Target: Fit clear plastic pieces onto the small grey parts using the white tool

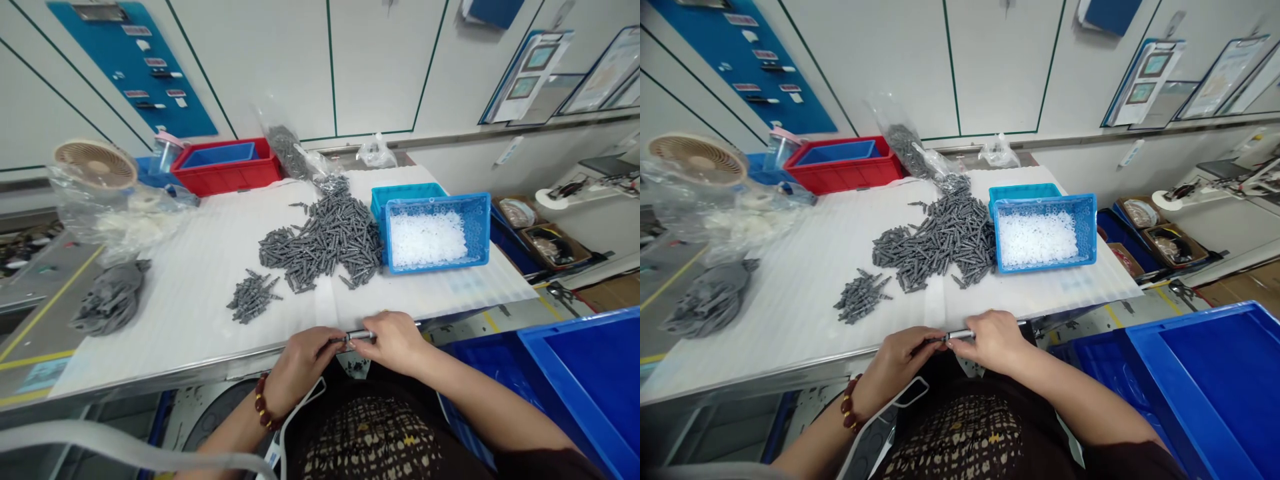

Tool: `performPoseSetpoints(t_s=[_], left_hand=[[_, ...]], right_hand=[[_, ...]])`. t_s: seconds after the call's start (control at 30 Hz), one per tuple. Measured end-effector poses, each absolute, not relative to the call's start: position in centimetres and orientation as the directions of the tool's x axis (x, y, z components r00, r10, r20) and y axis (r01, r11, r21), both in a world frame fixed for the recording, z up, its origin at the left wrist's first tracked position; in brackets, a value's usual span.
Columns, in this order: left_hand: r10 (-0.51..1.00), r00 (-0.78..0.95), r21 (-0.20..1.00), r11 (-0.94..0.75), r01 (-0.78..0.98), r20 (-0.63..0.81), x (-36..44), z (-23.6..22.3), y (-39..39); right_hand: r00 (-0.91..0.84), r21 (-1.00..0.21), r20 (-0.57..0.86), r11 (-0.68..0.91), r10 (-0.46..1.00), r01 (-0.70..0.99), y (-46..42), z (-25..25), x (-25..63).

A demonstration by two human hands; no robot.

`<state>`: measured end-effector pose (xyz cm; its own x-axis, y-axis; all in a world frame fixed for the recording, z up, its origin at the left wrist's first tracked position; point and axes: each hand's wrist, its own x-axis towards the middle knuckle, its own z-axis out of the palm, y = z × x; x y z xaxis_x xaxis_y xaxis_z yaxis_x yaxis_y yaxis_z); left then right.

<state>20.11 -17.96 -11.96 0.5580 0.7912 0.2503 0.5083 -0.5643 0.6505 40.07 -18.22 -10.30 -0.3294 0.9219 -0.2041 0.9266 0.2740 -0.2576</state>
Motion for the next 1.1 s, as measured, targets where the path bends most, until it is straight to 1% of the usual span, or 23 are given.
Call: performPoseSetpoints(t_s=[0.1,0.2,0.27,0.33,0.4,0.47,0.5,0.6,0.67,0.7,0.77,0.8,0.83,0.87,0.9,0.93,1.0,1.1], left_hand=[[0.780,0.563,0.640,-0.585,0.498,0.274,20.0,-12.3,-17.9],[0.812,0.537,0.678,-0.529,0.510,0.230,19.7,-12.5,-17.7],[0.842,0.503,0.699,-0.478,0.532,0.194,19.1,-12.5,-17.4],[0.873,0.443,0.678,-0.453,0.579,0.205,17.8,-12.5,-16.8],[0.888,0.352,0.597,-0.460,0.657,0.297,15.9,-12.4,-15.6],[0.875,0.275,0.483,-0.455,0.748,0.399,13.3,-12.4,-14.1],[0.867,0.258,0.428,-0.444,0.787,0.426,11.9,-12.3,-13.2],[0.876,0.246,0.309,-0.390,0.868,0.416,8.6,-12.3,-11.0],[0.874,0.222,0.262,-0.358,0.896,0.433,7.9,-12.2,-10.4],[0.865,0.206,0.258,-0.350,0.900,0.457,8.2,-12.1,-10.5],[0.857,0.200,0.312,-0.377,0.872,0.475,10.1,-11.8,-11.5],[0.866,0.233,0.376,-0.416,0.828,0.443,11.5,-11.6,-12.3],[0.880,0.295,0.468,-0.453,0.759,0.372,13.0,-11.4,-13.2],[0.889,0.383,0.577,-0.456,0.678,0.251,14.5,-11.3,-14.1],[0.863,0.487,0.695,-0.432,0.575,0.133,15.9,-11.2,-15.0],[0.823,0.566,0.797,-0.375,0.474,0.050,17.1,-11.1,-15.7],[0.772,0.635,0.920,-0.224,0.322,-0.035,18.7,-11.3,-16.6],[0.778,0.620,0.976,-0.044,0.212,-0.100,19.5,-11.8,-16.9]], right_hand=[[-0.326,-0.254,-0.204,0.272,0.923,0.928,-18.0,-10.5,39.8],[-0.318,-0.256,-0.221,0.260,0.922,0.931,-17.6,-10.8,39.7],[-0.334,-0.287,-0.228,0.264,0.915,0.921,-17.3,-11.0,39.9],[-0.380,-0.353,-0.215,0.291,0.900,0.889,-17.0,-11.4,40.4],[-0.446,-0.457,-0.171,0.330,0.879,0.826,-16.7,-11.7,40.9],[-0.498,-0.561,-0.123,0.353,0.859,0.748,-16.4,-12.1,41.4],[-0.519,-0.595,-0.110,0.362,0.847,0.717,-16.3,-12.2,41.6],[-0.555,-0.643,-0.128,0.357,0.822,0.677,-16.1,-12.6,41.8],[-0.552,-0.647,-0.139,0.346,0.822,0.679,-16.1,-12.7,41.7],[-0.550,-0.644,-0.137,0.348,0.824,0.681,-16.2,-12.8,41.6],[-0.562,-0.633,-0.120,0.373,0.819,0.679,-16.3,-12.8,41.0],[-0.578,-0.627,-0.107,0.396,0.809,0.671,-16.3,-12.7,40.7],[-0.600,-0.622,-0.091,0.425,0.795,0.657,-16.4,-12.5,40.3],[-0.624,-0.619,-0.075,0.454,0.778,0.641,-16.4,-12.3,40.0],[-0.647,-0.616,-0.065,0.479,0.760,0.625,-16.4,-12.1,39.7],[-0.666,-0.613,-0.063,0.498,0.743,0.613,-16.4,-11.8,39.5],[-0.685,-0.601,-0.090,0.509,0.723,0.616,-16.4,-11.3,39.3],[-0.629,-0.521,-0.174,0.471,0.757,0.711,-16.5,-10.9,39.6]])
